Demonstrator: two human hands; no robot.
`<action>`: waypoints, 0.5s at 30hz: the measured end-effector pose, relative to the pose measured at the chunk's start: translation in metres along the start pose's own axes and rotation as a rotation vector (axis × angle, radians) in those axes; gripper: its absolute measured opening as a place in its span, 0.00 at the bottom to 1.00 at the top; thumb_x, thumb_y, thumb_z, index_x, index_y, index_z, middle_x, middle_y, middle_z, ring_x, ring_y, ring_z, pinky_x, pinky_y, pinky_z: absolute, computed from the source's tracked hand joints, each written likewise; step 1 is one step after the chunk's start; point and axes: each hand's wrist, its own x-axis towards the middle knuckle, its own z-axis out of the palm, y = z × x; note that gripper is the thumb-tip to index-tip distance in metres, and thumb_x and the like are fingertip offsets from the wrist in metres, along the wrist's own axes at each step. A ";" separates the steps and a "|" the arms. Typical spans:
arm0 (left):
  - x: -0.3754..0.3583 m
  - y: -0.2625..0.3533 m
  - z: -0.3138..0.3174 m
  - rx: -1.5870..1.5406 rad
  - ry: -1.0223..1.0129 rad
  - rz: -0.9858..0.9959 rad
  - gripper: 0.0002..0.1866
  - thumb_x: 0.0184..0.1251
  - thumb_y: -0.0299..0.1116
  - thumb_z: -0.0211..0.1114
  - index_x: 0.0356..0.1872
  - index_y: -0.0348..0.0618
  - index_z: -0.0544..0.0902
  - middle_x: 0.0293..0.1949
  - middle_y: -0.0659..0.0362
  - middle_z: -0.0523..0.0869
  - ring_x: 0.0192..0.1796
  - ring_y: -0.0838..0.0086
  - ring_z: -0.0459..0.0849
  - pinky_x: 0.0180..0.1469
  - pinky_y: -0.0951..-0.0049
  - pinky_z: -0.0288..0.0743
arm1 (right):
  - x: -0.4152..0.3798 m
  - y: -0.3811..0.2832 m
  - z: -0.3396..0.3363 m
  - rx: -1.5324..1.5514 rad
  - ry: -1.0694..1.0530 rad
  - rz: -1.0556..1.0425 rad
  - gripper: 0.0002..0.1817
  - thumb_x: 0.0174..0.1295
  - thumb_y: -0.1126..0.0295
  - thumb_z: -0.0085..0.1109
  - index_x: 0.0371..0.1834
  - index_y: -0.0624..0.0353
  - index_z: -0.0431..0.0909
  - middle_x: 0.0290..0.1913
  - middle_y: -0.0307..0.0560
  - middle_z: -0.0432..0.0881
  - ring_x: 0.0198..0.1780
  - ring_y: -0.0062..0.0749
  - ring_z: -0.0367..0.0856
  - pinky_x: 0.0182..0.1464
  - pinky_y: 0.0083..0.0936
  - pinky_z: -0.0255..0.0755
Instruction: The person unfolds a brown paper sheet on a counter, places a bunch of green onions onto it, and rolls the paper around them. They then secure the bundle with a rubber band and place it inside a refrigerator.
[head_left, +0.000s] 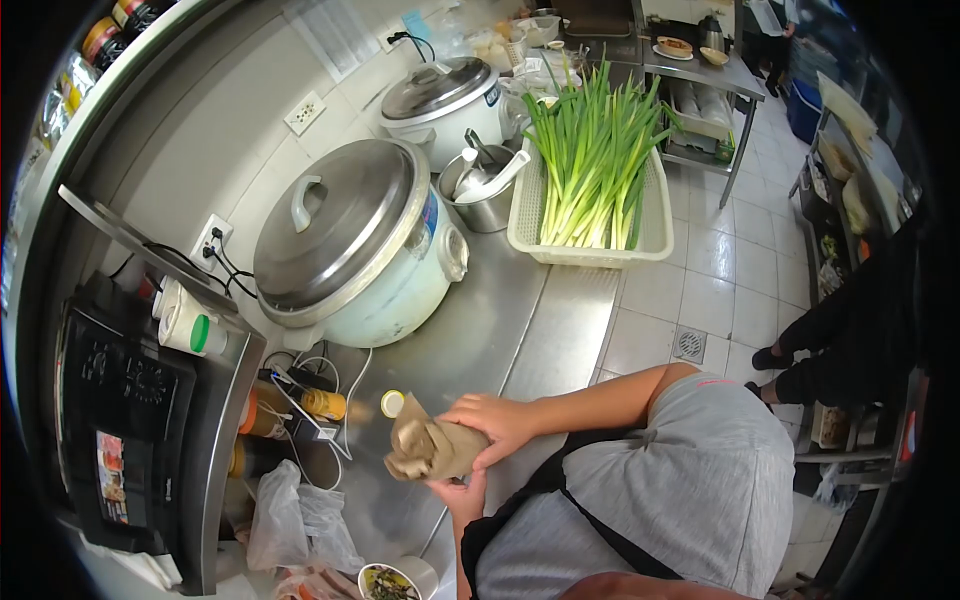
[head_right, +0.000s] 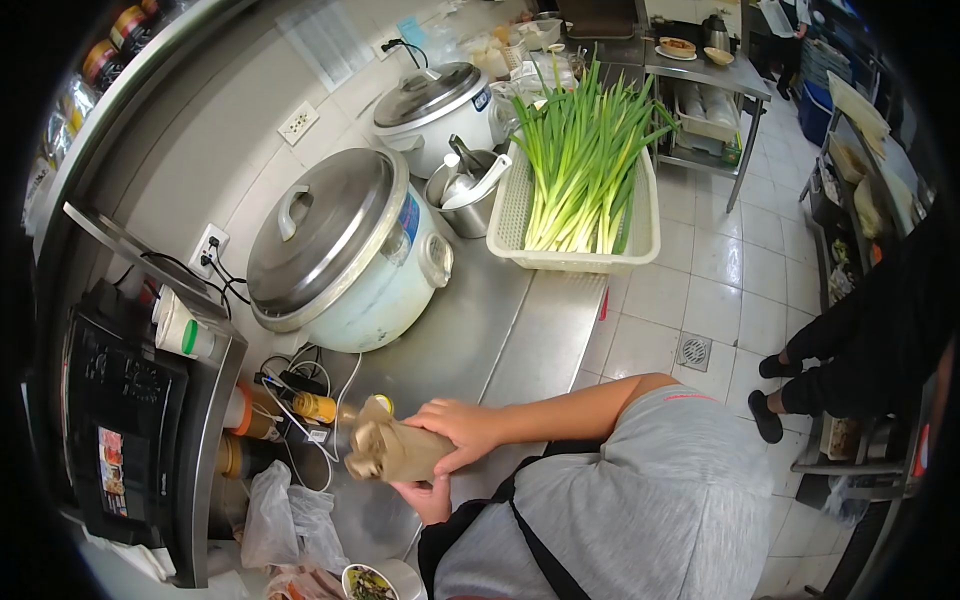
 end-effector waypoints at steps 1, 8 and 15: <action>0.009 0.013 0.010 -0.083 0.039 0.021 0.48 0.41 0.39 0.73 0.60 0.38 0.50 0.57 0.51 0.61 0.59 0.66 0.65 0.59 0.65 0.60 | -0.001 0.006 0.007 0.064 0.067 -0.029 0.43 0.47 0.45 0.58 0.58 0.65 0.56 0.50 0.54 0.66 0.53 0.46 0.64 0.56 0.35 0.58; 0.001 -0.045 0.011 -0.007 0.050 0.034 0.49 0.40 0.48 0.73 0.58 0.35 0.51 0.53 0.51 0.65 0.54 0.64 0.68 0.55 0.64 0.63 | -0.038 0.053 0.059 0.383 0.079 0.125 0.41 0.54 0.41 0.48 0.58 0.66 0.55 0.53 0.56 0.65 0.56 0.45 0.64 0.57 0.33 0.57; -0.012 -0.053 0.024 -0.095 0.106 -0.013 0.43 0.46 0.53 0.68 0.55 0.33 0.56 0.50 0.50 0.67 0.52 0.65 0.70 0.52 0.65 0.64 | -0.049 0.063 0.070 0.369 0.095 0.167 0.36 0.52 0.48 0.55 0.57 0.64 0.58 0.51 0.56 0.68 0.55 0.42 0.67 0.55 0.31 0.60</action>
